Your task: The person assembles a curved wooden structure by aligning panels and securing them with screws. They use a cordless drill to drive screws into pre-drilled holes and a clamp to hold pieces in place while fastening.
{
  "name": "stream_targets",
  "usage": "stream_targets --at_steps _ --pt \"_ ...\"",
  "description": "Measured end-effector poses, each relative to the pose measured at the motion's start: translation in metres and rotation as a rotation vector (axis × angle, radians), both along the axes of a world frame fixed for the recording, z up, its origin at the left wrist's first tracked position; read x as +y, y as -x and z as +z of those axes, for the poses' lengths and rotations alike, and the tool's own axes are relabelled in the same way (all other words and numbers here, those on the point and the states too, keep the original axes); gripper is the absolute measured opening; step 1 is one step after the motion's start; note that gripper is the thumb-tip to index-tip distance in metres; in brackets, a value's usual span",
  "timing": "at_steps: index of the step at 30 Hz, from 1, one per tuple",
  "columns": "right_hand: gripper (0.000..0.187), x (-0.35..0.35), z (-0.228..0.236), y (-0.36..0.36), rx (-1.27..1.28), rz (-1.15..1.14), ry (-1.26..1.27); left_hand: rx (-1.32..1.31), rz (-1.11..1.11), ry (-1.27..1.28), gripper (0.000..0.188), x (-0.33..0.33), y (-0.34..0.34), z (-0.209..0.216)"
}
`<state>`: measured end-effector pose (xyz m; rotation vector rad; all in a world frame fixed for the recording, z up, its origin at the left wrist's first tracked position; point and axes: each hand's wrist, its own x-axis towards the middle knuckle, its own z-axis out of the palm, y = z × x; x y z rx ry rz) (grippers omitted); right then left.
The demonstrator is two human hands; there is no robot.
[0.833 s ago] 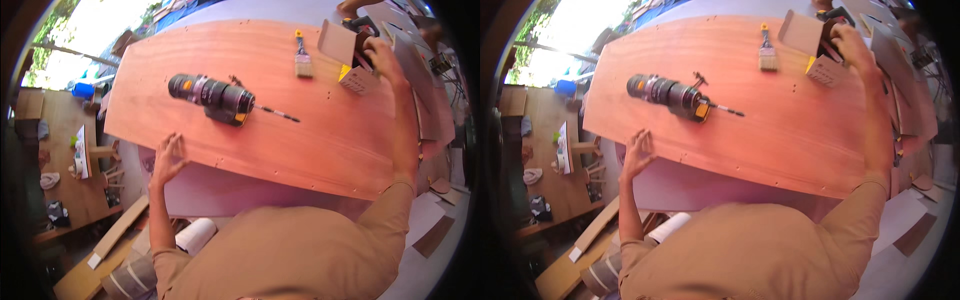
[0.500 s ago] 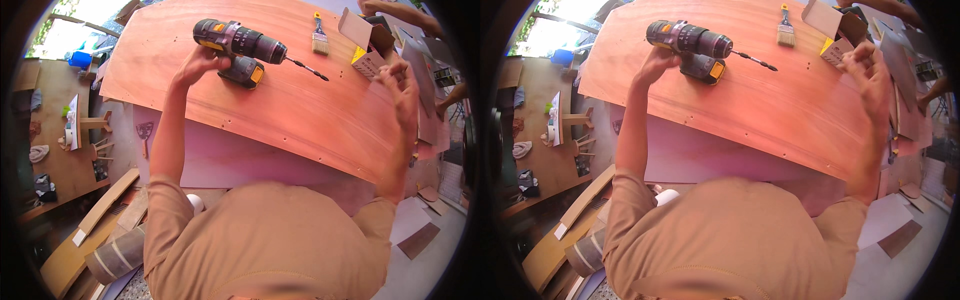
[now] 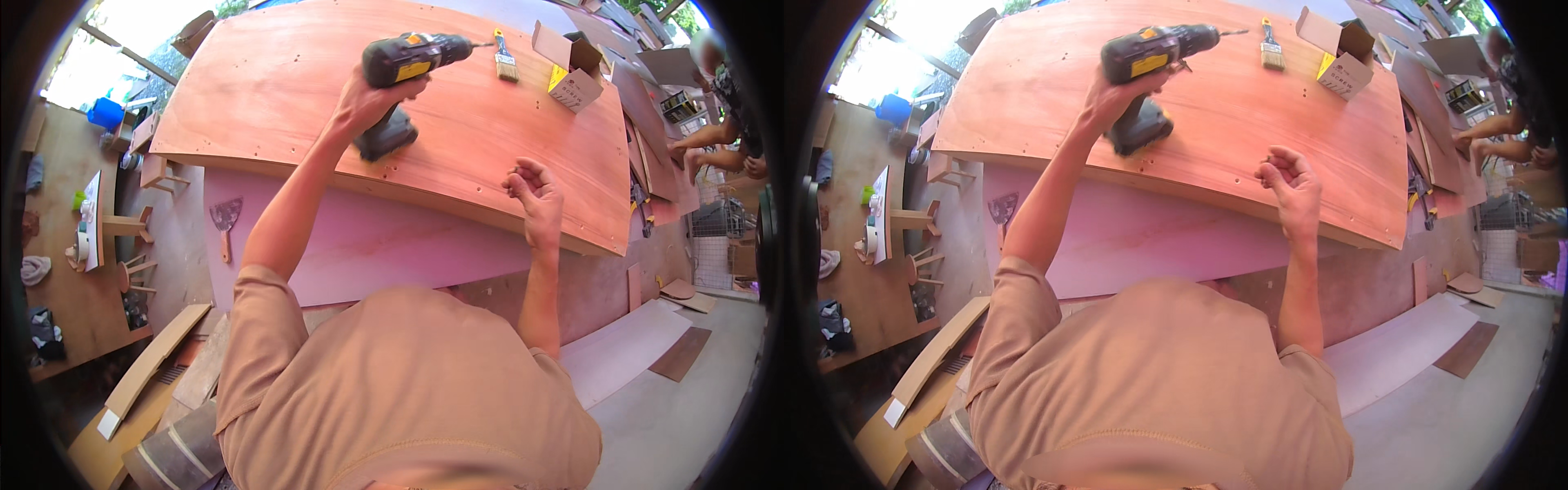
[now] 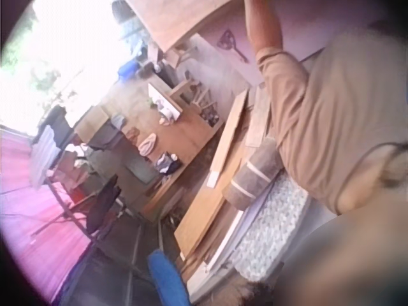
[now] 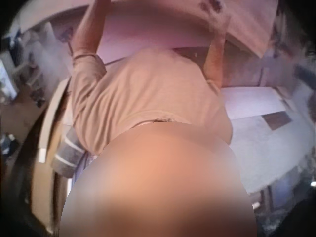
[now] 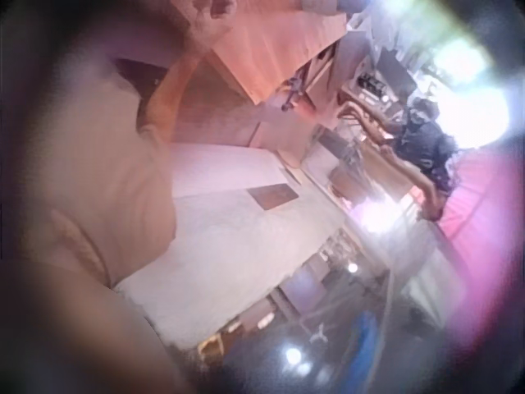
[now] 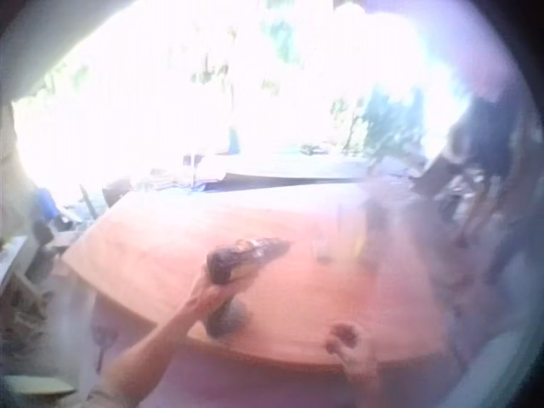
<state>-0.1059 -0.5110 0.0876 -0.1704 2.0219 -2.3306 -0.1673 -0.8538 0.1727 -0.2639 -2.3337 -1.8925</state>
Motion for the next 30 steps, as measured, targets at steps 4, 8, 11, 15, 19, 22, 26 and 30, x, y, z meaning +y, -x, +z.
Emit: stream_targets --at_steps 4,8,11,15,19,22,26,30 --pt "0.021 -0.057 0.002 -0.015 0.044 -0.027 -0.231 -0.096 -0.010 -0.040 0.039 -0.041 -0.067 0.032" --pt "0.015 -0.115 -0.002 -0.032 0.099 0.027 -0.279 -0.087 -0.024 0.152 0.050 -0.080 -0.134 0.075" --pt "0.014 -0.145 -0.004 -0.040 0.229 0.071 -0.305 -0.084 -0.038 0.355 0.049 -0.091 -0.173 0.107" --pt "0.014 -0.170 -0.008 -0.046 0.384 0.097 -0.321 -0.242 -0.069 0.478 0.049 -0.099 -0.200 0.143" --pt "0.016 -0.180 -0.013 -0.050 0.428 0.113 -0.283 -0.240 -0.145 0.580 0.050 -0.099 -0.198 0.155" --pt "0.018 -0.181 -0.012 -0.049 0.414 0.105 -0.298 -0.223 -0.175 0.637 0.049 -0.094 -0.186 0.156" --pt "0.020 -0.174 -0.003 -0.037 0.438 0.102 -0.366 -0.162 -0.247 0.639 0.045 -0.081 -0.162 0.165" --pt "0.020 -0.163 0.005 -0.023 0.427 0.108 -0.407 -0.190 -0.226 0.793 0.051 -0.067 -0.141 0.178"
